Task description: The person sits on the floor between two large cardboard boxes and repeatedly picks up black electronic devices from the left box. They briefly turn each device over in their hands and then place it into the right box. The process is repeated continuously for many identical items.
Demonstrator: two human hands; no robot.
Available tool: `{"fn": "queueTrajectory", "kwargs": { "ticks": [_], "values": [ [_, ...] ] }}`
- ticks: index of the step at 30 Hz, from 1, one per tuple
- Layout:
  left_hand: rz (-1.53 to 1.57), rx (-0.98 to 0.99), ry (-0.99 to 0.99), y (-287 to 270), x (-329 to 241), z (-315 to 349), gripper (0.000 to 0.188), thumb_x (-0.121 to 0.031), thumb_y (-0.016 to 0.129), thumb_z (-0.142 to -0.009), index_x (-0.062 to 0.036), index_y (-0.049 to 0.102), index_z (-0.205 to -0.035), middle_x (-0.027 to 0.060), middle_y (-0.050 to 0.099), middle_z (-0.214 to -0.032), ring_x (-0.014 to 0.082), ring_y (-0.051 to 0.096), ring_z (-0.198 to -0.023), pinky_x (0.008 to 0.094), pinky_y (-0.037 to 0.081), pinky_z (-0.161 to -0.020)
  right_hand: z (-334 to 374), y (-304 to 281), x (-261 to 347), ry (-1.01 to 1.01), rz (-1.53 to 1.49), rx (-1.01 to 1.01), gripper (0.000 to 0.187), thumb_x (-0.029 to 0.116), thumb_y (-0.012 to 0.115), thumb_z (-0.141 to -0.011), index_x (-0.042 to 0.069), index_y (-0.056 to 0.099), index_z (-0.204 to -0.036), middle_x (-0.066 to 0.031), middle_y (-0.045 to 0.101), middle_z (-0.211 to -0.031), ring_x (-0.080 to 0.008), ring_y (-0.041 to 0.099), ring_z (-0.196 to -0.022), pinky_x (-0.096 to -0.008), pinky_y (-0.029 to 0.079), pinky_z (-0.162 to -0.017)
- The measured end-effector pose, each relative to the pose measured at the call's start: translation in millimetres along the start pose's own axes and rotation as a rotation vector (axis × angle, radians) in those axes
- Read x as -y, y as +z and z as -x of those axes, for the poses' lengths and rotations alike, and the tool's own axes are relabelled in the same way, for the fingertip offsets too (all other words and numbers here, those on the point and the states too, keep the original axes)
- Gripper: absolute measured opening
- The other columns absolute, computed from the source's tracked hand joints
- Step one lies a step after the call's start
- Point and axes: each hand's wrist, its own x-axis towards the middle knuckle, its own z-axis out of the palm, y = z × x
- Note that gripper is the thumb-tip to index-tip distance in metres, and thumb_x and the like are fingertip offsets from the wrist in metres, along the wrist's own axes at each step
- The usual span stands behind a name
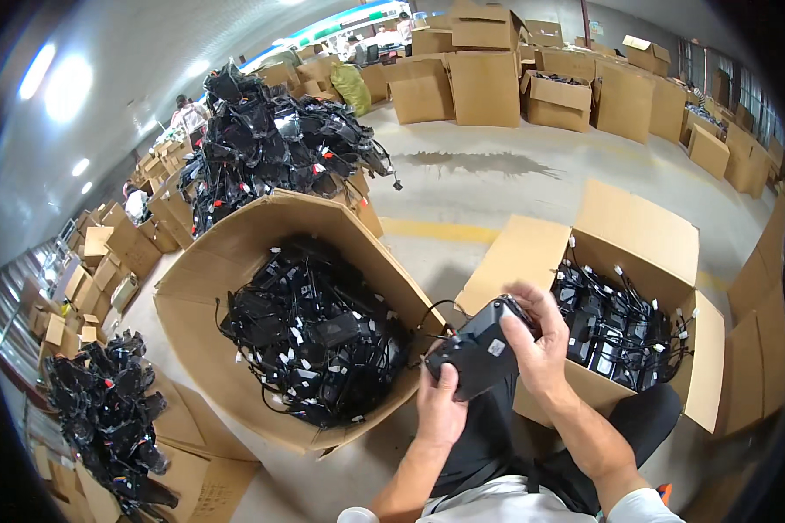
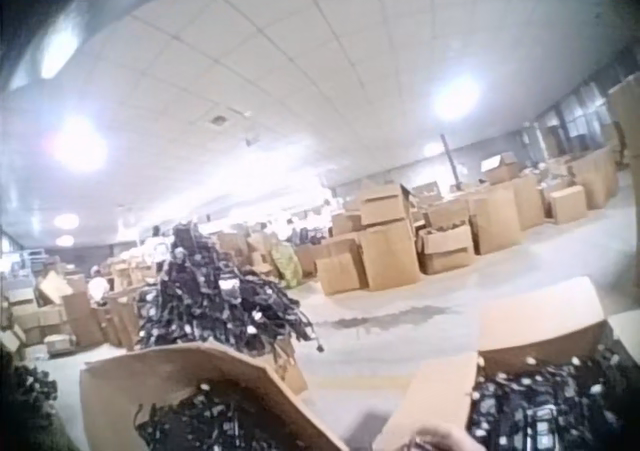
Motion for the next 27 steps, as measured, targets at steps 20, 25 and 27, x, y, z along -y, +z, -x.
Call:
{"fn": "queueTrajectory", "kwargs": {
  "ticks": [20, 25, 27],
  "values": [
    [-0.421, 0.438, 0.104, 139, 29, -95, 0.055, -0.009, 0.079, -0.089, 0.0040, 0.054, -0.136, 0.0095, 0.063, -0.129, 0.0156, 0.059, -0.117, 0.0333, 0.047, -0.104, -29, -87, -36, 0.261, -0.557, -0.049, 0.046, 0.032, 0.053, -0.109, 0.007, 0.045, -0.146, -0.0032, 0.061, -0.130, -0.0145, 0.059, -0.117, -0.0334, 0.049, -0.100],
    [-0.743, 0.633, -0.171, 174, 42, -116, 0.034, -0.009, 0.077, -0.088, 0.0032, 0.068, -0.119, 0.0061, 0.073, -0.109, 0.0132, 0.068, -0.096, 0.0308, 0.056, -0.086, -53, -177, -46, 0.706, -0.796, 0.086, 0.065, 0.059, 0.041, -0.107, 0.013, 0.043, -0.153, -0.0082, 0.052, -0.148, -0.0253, 0.048, -0.137, -0.0456, 0.037, -0.116],
    [-0.723, 0.674, -0.217, 177, 54, -129, 0.034, -0.008, 0.078, -0.088, 0.0022, 0.069, -0.119, 0.0066, 0.073, -0.107, 0.0141, 0.068, -0.094, 0.0316, 0.057, -0.087, -85, -174, -37, 0.656, -0.786, -0.087, 0.068, 0.065, 0.050, -0.100, 0.011, 0.053, -0.142, -0.0114, 0.057, -0.141, -0.0281, 0.054, -0.130, -0.0462, 0.038, -0.113]
  ]
}}
